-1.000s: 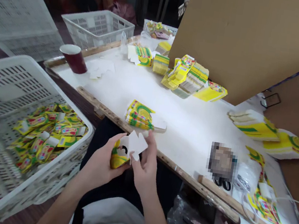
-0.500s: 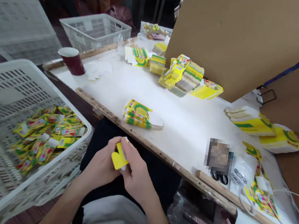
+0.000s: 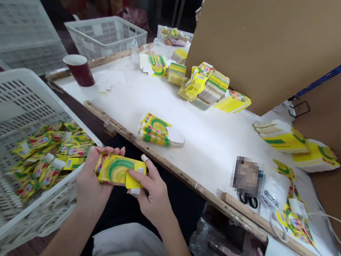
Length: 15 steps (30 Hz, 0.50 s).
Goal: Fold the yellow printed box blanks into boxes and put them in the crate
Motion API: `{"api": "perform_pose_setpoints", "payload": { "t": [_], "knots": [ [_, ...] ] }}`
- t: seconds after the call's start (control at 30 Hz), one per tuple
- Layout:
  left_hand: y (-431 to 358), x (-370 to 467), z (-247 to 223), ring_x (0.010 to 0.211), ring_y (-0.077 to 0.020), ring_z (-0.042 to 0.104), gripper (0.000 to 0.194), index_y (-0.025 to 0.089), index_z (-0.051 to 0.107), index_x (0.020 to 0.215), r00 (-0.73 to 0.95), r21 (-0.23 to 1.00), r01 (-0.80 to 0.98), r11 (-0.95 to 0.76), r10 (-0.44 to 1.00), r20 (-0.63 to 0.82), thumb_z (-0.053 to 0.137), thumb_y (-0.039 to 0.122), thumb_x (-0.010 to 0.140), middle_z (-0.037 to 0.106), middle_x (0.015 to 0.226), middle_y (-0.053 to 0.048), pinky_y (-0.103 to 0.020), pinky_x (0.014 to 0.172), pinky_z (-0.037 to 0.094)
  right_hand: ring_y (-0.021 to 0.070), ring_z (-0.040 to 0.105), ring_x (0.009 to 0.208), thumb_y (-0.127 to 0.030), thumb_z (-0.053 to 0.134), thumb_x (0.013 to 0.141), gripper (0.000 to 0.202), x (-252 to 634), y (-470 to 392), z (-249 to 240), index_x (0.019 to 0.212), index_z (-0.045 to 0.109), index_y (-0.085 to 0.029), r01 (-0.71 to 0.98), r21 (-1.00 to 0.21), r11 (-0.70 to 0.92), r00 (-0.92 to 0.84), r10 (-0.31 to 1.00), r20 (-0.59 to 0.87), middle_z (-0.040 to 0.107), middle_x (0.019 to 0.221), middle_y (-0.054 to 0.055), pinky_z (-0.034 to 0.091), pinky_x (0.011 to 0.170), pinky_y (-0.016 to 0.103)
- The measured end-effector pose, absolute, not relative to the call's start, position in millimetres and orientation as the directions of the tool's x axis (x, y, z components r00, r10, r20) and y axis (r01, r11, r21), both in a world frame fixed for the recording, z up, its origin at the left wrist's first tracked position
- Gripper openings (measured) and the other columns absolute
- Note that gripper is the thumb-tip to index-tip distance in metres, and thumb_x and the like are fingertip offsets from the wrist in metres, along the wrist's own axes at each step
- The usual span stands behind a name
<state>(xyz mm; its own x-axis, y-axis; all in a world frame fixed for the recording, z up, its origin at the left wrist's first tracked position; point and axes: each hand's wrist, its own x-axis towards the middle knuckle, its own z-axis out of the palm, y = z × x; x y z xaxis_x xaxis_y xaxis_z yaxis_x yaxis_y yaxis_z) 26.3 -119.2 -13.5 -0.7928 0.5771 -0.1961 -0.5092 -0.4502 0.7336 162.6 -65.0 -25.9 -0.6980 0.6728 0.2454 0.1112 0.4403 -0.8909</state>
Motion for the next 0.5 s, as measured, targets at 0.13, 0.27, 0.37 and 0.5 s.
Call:
{"api": "perform_pose_setpoints", "payload": {
  "t": [0.13, 0.27, 0.37, 0.5],
  "knots": [
    [-116, 26, -16, 0.069, -0.0104, 0.059, 0.017, 0.019, 0.055, 0.073, -0.801, 0.756, -0.478, -0.447, 0.575, -0.166, 0.058, 0.034, 0.082, 0.058, 0.071, 0.002, -0.035, 0.085, 0.052, 0.0260, 0.057, 0.115, -0.022, 0.073, 0.070, 0.035, 158, -62, -28, 0.103, 0.071, -0.030, 0.099, -0.963, 0.250, -0.715, 0.691, 0.106, 0.050, 0.136, 0.008, 0.049, 0.094, 0.039],
    [-114, 32, -17, 0.071, -0.0106, 0.059, 0.015, 0.019, 0.057, 0.073, -0.813, 0.786, -0.417, -0.456, 0.573, -0.099, 0.057, 0.031, 0.083, 0.058, 0.072, 0.002, -0.034, 0.086, 0.050, 0.0280, 0.058, 0.114, -0.023, 0.075, 0.066, 0.024, 145, -65, -34, 0.090, 0.075, -0.025, 0.025, -1.000, -0.007, -0.639, 0.769, -0.021, 0.049, 0.136, 0.011, 0.052, 0.087, 0.038],
    [-118, 16, -11, 0.067, -0.0115, 0.058, 0.015, 0.019, 0.057, 0.071, -0.866, 0.854, -0.272, -0.444, 0.501, -0.016, 0.058, 0.028, 0.082, 0.057, 0.067, 0.003, -0.034, 0.080, 0.052, 0.0277, 0.053, 0.119, -0.024, 0.077, 0.065, 0.055, 138, -56, -27, 0.118, 0.062, -0.026, 0.028, -0.999, 0.030, -0.711, 0.703, 0.001, 0.043, 0.141, 0.012, 0.049, 0.093, 0.040],
    [-136, -35, -1, 0.088, -0.0174, 0.062, 0.012, 0.019, 0.064, 0.089, -0.924, 0.933, 0.346, -0.100, 0.133, 0.357, 0.064, 0.024, 0.078, 0.066, 0.088, -0.001, -0.039, 0.090, 0.047, 0.0250, 0.048, 0.122, -0.023, 0.070, 0.072, 0.075, 133, -8, -15, 0.138, 0.036, -0.027, 0.167, -0.913, 0.372, -0.618, 0.761, 0.197, 0.044, 0.139, 0.010, 0.043, 0.099, 0.041]
  ]
}}
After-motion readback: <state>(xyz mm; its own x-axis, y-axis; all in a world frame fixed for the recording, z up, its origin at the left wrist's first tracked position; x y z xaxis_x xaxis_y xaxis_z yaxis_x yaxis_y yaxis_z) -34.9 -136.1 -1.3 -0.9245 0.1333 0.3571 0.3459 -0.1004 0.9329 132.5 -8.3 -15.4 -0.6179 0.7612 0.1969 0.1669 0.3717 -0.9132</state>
